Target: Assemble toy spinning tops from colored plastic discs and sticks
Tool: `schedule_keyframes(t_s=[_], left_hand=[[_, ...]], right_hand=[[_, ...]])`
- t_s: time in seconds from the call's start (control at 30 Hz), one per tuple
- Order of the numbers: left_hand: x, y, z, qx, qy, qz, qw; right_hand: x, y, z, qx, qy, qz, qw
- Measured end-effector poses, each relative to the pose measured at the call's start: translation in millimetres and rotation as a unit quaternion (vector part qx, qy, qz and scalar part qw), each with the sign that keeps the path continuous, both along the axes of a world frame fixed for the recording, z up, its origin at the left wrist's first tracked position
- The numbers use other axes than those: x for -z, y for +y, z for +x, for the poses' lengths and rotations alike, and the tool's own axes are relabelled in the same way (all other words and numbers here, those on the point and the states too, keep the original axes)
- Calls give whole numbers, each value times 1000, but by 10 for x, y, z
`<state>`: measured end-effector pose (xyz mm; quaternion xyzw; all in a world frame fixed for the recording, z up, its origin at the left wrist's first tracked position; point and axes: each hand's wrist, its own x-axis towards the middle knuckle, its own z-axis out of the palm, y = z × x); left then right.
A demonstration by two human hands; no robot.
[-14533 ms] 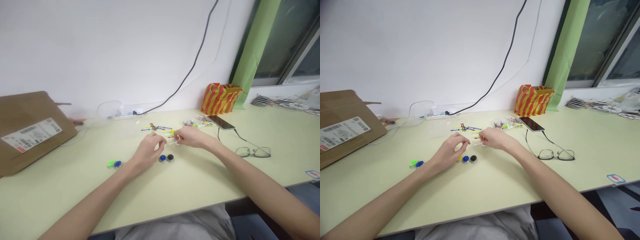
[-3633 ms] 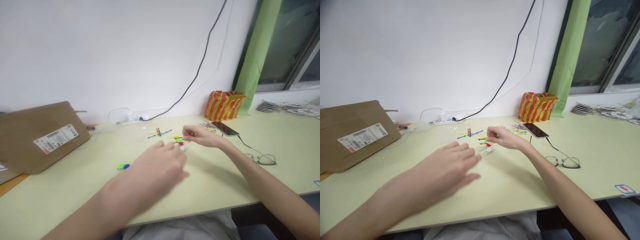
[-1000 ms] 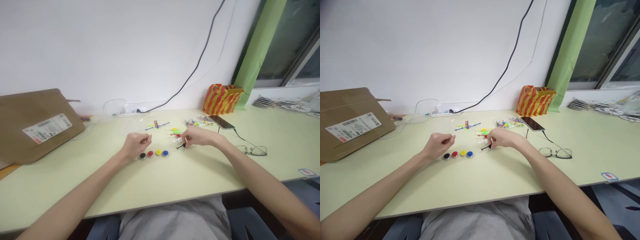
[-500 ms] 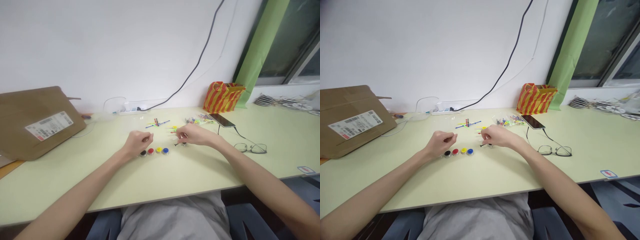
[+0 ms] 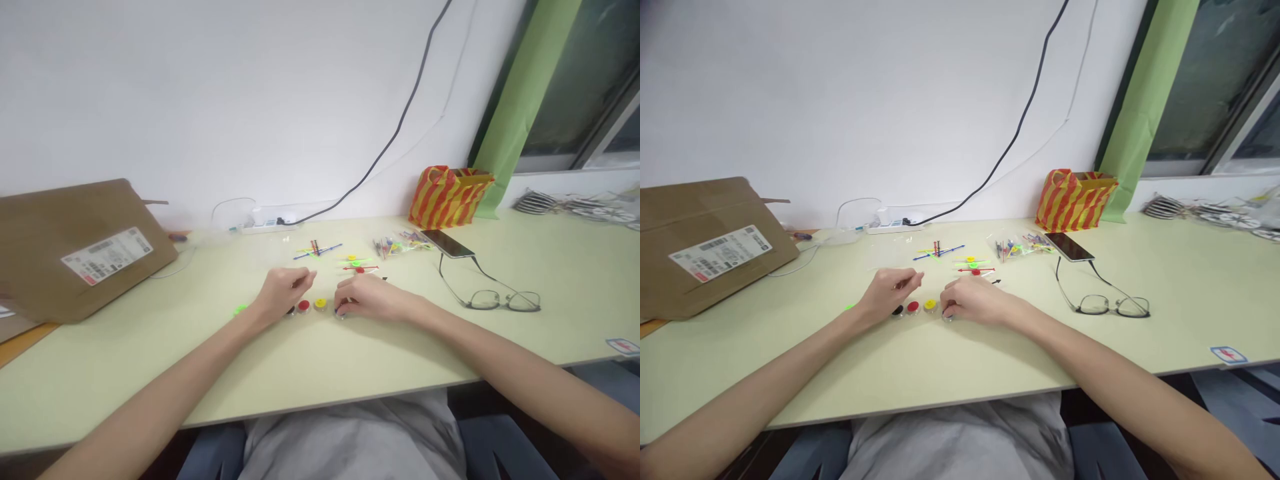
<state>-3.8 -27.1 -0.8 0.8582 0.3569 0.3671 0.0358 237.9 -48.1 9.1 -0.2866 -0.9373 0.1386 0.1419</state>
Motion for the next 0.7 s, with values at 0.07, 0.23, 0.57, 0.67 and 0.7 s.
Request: schedule_keyframes(t_s=[0.07, 0.23, 0.57, 0.67, 0.7], left_hand=[[-50, -59, 26, 9, -18, -25, 999], [-139, -212, 132, 76, -53, -75, 993], [-373, -126, 396, 82, -118, -80, 986], [-316, 13, 302, 25, -151, -30, 988], [-283, 50, 246, 5, -158, -17, 987]], right_hand=[[-8, 10, 18, -18, 11, -14, 1000], [13, 1, -17, -18, 114, 24, 993], [-199, 326, -139, 98, 304, 148, 936], [-421, 282, -207, 147, 260, 145, 943], [-520, 200, -225, 156, 235, 151, 947]])
